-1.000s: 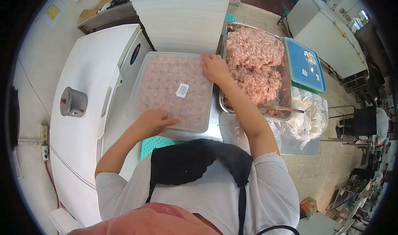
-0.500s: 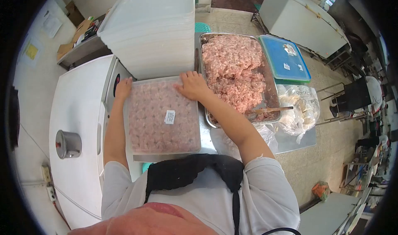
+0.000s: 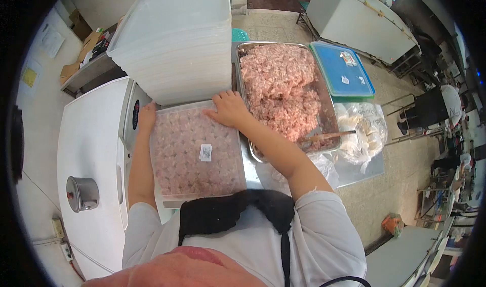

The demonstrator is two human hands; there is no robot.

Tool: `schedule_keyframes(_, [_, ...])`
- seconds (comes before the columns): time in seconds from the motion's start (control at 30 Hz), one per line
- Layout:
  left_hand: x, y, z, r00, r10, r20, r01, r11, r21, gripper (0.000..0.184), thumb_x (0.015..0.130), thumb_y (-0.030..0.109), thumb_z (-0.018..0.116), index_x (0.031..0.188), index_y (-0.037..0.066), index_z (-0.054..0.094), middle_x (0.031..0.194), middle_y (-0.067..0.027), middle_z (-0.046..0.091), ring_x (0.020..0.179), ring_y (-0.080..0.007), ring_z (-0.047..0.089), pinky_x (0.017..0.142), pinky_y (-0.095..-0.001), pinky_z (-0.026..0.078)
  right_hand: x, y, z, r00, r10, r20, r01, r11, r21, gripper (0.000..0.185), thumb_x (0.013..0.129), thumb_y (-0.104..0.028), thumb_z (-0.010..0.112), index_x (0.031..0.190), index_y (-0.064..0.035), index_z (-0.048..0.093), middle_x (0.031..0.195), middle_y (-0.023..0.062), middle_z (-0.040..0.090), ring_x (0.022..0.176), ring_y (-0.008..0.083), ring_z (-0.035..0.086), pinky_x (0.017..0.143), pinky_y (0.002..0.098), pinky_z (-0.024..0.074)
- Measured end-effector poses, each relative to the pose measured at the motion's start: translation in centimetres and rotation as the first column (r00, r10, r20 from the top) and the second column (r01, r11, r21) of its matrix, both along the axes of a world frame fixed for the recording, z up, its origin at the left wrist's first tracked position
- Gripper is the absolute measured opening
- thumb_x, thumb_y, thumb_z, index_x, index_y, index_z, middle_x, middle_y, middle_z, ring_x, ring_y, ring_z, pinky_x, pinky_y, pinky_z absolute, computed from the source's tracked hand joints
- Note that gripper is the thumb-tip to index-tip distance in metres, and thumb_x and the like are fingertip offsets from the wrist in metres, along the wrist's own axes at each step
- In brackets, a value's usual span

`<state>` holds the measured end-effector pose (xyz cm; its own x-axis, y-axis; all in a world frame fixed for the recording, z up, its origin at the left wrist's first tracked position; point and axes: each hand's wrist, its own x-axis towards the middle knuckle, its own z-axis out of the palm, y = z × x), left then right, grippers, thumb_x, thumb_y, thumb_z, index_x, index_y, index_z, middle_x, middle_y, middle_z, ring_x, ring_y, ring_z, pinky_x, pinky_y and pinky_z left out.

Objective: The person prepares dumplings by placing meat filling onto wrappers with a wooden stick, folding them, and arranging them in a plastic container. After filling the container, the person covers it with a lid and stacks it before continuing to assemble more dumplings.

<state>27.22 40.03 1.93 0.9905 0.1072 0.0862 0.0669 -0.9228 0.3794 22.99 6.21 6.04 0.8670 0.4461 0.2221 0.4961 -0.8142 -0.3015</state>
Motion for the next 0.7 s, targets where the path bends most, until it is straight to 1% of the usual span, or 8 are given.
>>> schedule_keyframes(0.07, [-2.1, -0.8, 1.5, 0.988, 0.148, -0.030, -0.150, 0.985, -0.086, 0.039, 0.100, 0.030, 0.036, 0.102, 0.001, 0.062, 0.107, -0.0240, 0.063, 0.098, -0.0417, 0.057, 0.084, -0.0482, 0.044, -0.9, 0.1, -0.2, 0.998, 0.002, 0.065, -0.002, 1.000, 0.003, 0.059, 0.086, -0.055, 0.056, 0.110, -0.0020, 0.060, 0.113, 0.0192, 0.058, 0.108, 0.0351, 0.054, 0.088, 0.0468, 0.0400])
schedule_keyframes(0.17, [-6.0, -0.1, 0.1, 0.962, 0.029, 0.270, 0.021, 0.984, -0.179, 0.036, 0.101, 0.026, 0.037, 0.121, 0.001, 0.054, 0.125, -0.0210, 0.056, 0.115, -0.0376, 0.053, 0.096, -0.0419, 0.041, -3.3, 0.2, -0.4, 0.921, 0.078, 0.381, -0.081, 0.997, -0.009, 0.056, 0.088, -0.051, 0.055, 0.119, -0.0037, 0.058, 0.121, 0.0208, 0.055, 0.117, 0.0368, 0.050, 0.096, 0.0498, 0.0376])
schedule_keyframes(0.27, [-13.8, 0.2, -0.5, 0.964, -0.003, 0.267, 0.061, 0.976, -0.209, 0.041, 0.101, 0.022, 0.037, 0.135, 0.001, 0.045, 0.135, -0.0187, 0.051, 0.126, -0.0345, 0.047, 0.107, -0.0386, 0.035, -10.0, 0.0, -0.7, 0.928, 0.335, 0.161, -0.333, 0.942, -0.043, 0.060, 0.090, -0.050, 0.053, 0.131, -0.0067, 0.051, 0.135, 0.0221, 0.047, 0.129, 0.0397, 0.041, 0.108, 0.0536, 0.0289])
schedule_keyframes(0.37, [-21.7, -1.4, 1.8, 0.981, 0.060, 0.186, -0.019, 0.976, -0.217, 0.037, 0.101, 0.021, 0.037, 0.132, 0.003, 0.047, 0.132, -0.0190, 0.053, 0.122, -0.0357, 0.051, 0.101, -0.0404, 0.039, -16.2, -0.1, -0.5, 0.884, 0.461, 0.081, -0.460, 0.887, -0.035, 0.065, 0.090, -0.054, 0.051, 0.135, -0.0072, 0.048, 0.142, 0.0228, 0.041, 0.134, 0.0412, 0.036, 0.111, 0.0552, 0.0263])
schedule_keyframes(0.43, [-25.0, -2.6, 4.0, 0.947, 0.252, -0.199, -0.301, 0.913, -0.275, 0.035, 0.102, 0.018, 0.036, 0.131, 0.004, 0.048, 0.126, -0.0185, 0.058, 0.116, -0.0350, 0.055, 0.096, -0.0402, 0.042, -17.7, -0.2, -0.1, 0.850, 0.523, 0.072, -0.522, 0.853, -0.034, 0.068, 0.090, -0.056, 0.050, 0.136, -0.0068, 0.046, 0.144, 0.0233, 0.038, 0.135, 0.0421, 0.034, 0.110, 0.0561, 0.0266])
schedule_keyframes(0.47, [-25.6, -2.4, 3.0, 0.947, 0.251, -0.202, -0.300, 0.913, -0.275, 0.035, 0.102, 0.018, 0.036, 0.131, 0.004, 0.048, 0.126, -0.0185, 0.058, 0.116, -0.0350, 0.055, 0.096, -0.0402, 0.042, -18.2, 0.0, 0.1, 0.842, 0.539, 0.040, -0.536, 0.842, -0.056, 0.072, 0.089, -0.059, 0.049, 0.137, -0.0057, 0.045, 0.146, 0.0244, 0.035, 0.137, 0.0434, 0.031, 0.110, 0.0571, 0.0258])
schedule_keyframes(0.53, [-26.1, -1.8, 0.1, 0.937, 0.302, 0.176, -0.226, 0.908, -0.352, 0.033, 0.102, 0.017, 0.036, 0.127, 0.006, 0.052, 0.122, -0.0155, 0.060, 0.109, -0.0314, 0.059, 0.089, -0.0396, 0.044, -19.0, 0.2, 0.3, 0.833, 0.553, 0.001, -0.551, 0.831, -0.079, 0.077, 0.088, -0.062, 0.049, 0.138, -0.0046, 0.043, 0.147, 0.0256, 0.033, 0.138, 0.0448, 0.028, 0.110, 0.0581, 0.0250])
schedule_keyframes(0.7, [-25.6, 0.1, -2.5, 0.930, 0.297, 0.218, -0.184, 0.888, -0.422, 0.031, 0.101, 0.015, 0.037, 0.122, 0.004, 0.056, 0.114, -0.0137, 0.061, 0.095, -0.0245, 0.059, 0.085, -0.0345, 0.044, -19.2, 0.5, 2.0, 0.799, 0.588, -0.128, -0.600, 0.762, -0.243, 0.092, 0.082, -0.068, 0.053, 0.143, -0.0018, 0.035, 0.150, 0.0263, 0.028, 0.140, 0.0464, 0.023, 0.109, 0.0621, 0.0227])
